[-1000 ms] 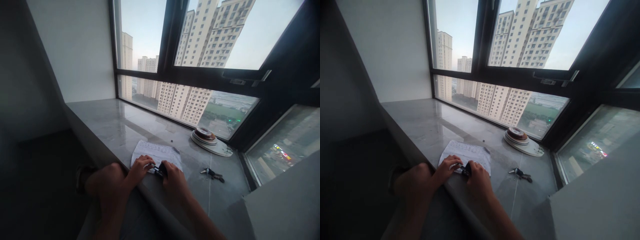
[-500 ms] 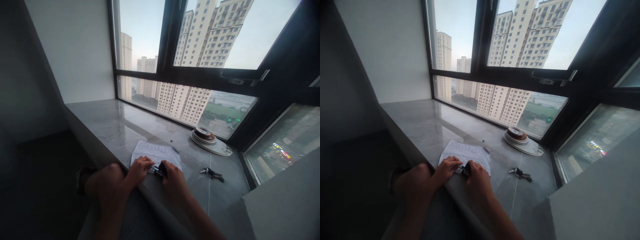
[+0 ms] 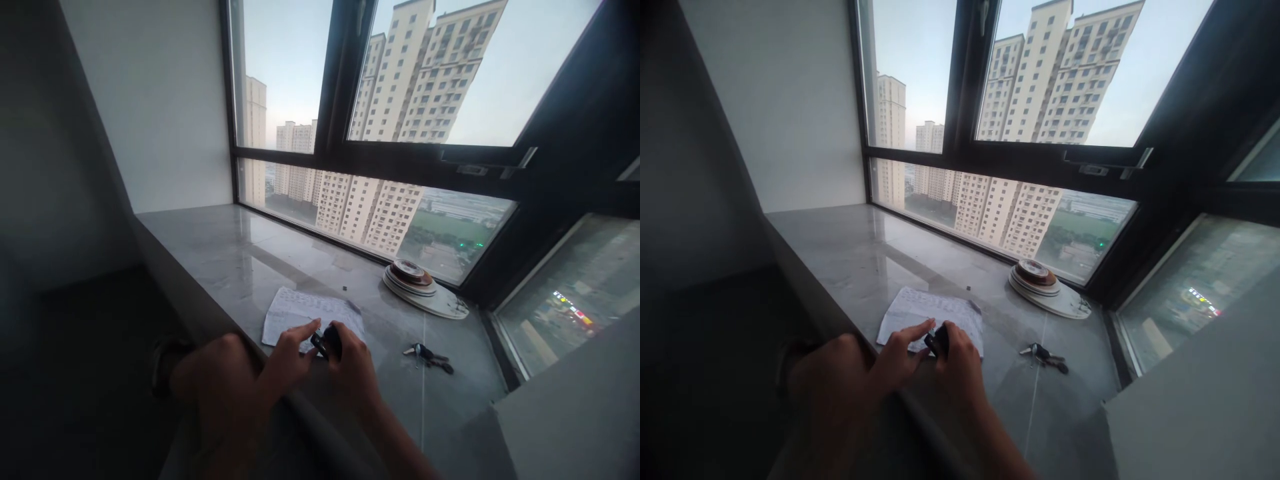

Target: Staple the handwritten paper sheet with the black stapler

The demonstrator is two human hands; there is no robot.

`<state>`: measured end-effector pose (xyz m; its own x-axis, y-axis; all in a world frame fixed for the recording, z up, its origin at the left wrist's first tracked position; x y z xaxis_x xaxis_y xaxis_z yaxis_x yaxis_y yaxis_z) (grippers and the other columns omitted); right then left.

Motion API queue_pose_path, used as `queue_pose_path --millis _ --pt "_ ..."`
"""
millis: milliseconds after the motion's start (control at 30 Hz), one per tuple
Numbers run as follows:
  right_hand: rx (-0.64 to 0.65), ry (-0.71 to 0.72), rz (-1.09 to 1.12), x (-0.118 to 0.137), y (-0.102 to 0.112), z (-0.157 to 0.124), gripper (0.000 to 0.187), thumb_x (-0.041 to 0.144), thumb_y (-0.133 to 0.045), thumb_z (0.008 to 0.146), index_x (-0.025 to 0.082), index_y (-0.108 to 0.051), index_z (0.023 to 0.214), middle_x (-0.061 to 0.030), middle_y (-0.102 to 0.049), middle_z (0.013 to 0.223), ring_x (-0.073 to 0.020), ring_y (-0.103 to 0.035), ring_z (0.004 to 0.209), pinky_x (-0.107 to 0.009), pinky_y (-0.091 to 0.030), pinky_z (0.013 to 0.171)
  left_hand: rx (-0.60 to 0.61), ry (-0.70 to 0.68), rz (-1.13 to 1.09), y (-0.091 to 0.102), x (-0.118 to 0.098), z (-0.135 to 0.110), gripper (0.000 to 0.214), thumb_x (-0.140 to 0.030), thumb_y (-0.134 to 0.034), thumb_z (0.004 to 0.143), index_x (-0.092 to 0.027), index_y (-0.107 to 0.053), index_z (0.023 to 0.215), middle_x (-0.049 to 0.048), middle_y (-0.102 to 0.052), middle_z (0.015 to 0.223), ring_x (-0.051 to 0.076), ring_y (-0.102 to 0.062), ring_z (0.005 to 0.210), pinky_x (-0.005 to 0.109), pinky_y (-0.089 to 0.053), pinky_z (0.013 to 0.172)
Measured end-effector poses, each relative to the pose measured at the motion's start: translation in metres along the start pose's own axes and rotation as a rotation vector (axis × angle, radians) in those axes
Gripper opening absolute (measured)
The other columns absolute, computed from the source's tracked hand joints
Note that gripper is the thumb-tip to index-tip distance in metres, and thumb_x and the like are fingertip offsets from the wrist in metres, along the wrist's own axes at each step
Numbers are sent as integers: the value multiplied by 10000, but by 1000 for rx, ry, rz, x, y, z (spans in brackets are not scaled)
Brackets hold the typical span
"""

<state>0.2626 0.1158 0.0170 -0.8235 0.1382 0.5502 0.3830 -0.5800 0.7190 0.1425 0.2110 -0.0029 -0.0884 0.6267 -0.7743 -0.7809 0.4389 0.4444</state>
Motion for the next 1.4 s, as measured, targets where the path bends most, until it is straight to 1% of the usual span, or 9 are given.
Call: queue_pose_path --millis 200,300,400,567,733,1000,1100,1233,1400 --pt "-41 -42 -14 -2 2 0 218 132 -561 847 196 -628 1044 -86 -712 972 -243 -663 866 -289 -439 723 52 -36 48 -16 0 -5 693 -27 -654 740 -239 -579 1395 56 -621 1403 271 -573 1310 471 -448 1149" --pt "-51 -38 60 -1 5 2 179 167 -595 842 206 -621 1014 -53 -711 890 -233 -658 802 -285 -442 703 8 24 -21 -10 0 -1 525 -114 -673 816 -252 -645 1322 40 -683 1318 253 -617 1260 455 -477 1125" --pt "-59 10 117 5 8 3 205 204 -613 845 208 -622 1050 -55 -715 906 -233 -658 800 -288 -450 709 -63 32 -48 0 -4 3 289 -198 -691 861 -264 -749 1136 30 -742 1207 247 -683 1161 434 -533 1065" --pt "-45 65 158 12 13 2 187 243 -618 869 202 -631 1051 -64 -718 904 -233 -655 793 -294 -453 714 -72 -211 47 11 -13 0 239 -180 -651 899 -286 -759 1084 18 -744 1203 229 -706 1110 399 -579 993" --pt "9 74 188 17 14 4 182 251 -663 848 198 -645 1021 -35 -712 841 -209 -643 746 -273 -446 681 -83 -327 130 31 -11 -7 253 -210 -628 919 -379 -743 1067 -35 -782 1018 198 -735 950 338 -617 875" --pt "117 107 201 22 11 3 182 268 -665 837 201 -676 1005 -26 -720 789 -197 -648 702 -259 -465 662 21 -506 209 41 -43 -6 258 -97 -545 928 -258 -743 966 24 -764 952 174 -703 911 329 -567 879" --pt "88 141 201 13 6 1 263 319 -673 821 186 -706 1046 -65 -748 839 -222 -686 737 -272 -506 685 -38 -466 284 52 -43 -15 234 -141 -564 934 -292 -738 976 0 -765 918 161 -710 821 280 -573 779" --pt "63 204 267 8 -1 3 325 431 -671 823 183 -727 1025 -95 -753 852 -233 -690 701 -290 -537 667 -194 -255 403 78 -37 -36 258 -286 -639 920 -440 -695 1120 -48 -772 975 174 -724 720 273 -572 629" --pt "92 217 303 21 3 4 371 558 -648 827 208 -737 907 -76 -713 738 -211 -632 613 -275 -529 598 -132 -223 380 75 -48 -43 357 -320 -705 867 -474 -661 1185 -34 -773 1042 215 -742 808 330 -609 723"
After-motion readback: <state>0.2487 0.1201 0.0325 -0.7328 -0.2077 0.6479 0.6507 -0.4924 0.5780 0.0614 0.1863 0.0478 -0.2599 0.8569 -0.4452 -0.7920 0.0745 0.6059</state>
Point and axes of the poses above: each hand's wrist, its own z-axis towards the middle knuckle, its own y-axis out of the back of the hand, x = y × z, the point moved 7 cm from there along z, towards the middle knuckle
